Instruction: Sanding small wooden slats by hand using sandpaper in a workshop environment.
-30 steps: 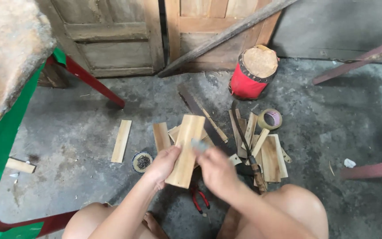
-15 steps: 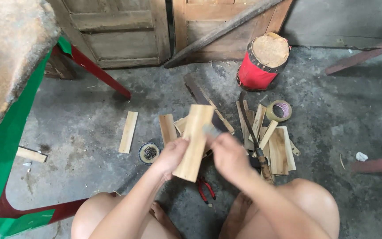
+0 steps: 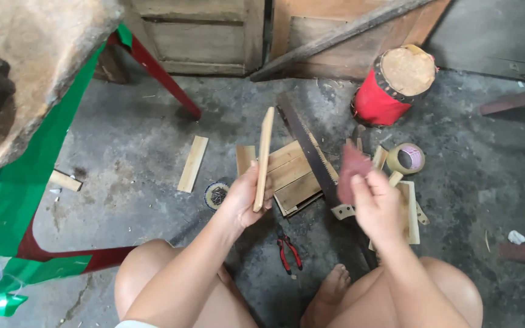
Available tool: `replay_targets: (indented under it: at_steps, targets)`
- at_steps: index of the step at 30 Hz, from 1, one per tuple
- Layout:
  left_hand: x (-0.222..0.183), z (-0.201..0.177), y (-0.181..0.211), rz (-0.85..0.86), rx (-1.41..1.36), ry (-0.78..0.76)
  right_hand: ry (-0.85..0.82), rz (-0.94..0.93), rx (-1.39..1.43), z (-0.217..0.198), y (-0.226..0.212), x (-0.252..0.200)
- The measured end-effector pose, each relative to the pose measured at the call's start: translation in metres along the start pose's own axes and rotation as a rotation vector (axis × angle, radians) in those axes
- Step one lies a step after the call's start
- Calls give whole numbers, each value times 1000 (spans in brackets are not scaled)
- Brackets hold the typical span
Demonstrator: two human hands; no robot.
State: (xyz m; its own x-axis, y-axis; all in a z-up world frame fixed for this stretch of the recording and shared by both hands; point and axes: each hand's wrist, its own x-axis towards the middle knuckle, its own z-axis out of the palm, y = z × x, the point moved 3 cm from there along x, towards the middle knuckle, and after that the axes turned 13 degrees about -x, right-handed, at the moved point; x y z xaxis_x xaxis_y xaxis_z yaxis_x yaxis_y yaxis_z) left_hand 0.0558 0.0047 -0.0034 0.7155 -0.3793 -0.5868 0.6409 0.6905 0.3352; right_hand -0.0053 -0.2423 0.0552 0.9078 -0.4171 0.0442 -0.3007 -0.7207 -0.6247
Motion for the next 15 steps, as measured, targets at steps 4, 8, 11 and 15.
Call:
replay_targets:
  at_steps: [4,8,11,15]
  targets:
    - [6,0,-22,-52,5,-45,345,-374,57,23,31,25]
    - [38,-32,-84,-232,-5,-49,359,-518,164,51,-30,-18]
    - [30,-1,-68,-259,81,-31,278,-623,153,63,-17,10]
    - [20,0,-51,-125,67,22,489,-593,148,101,64,41]
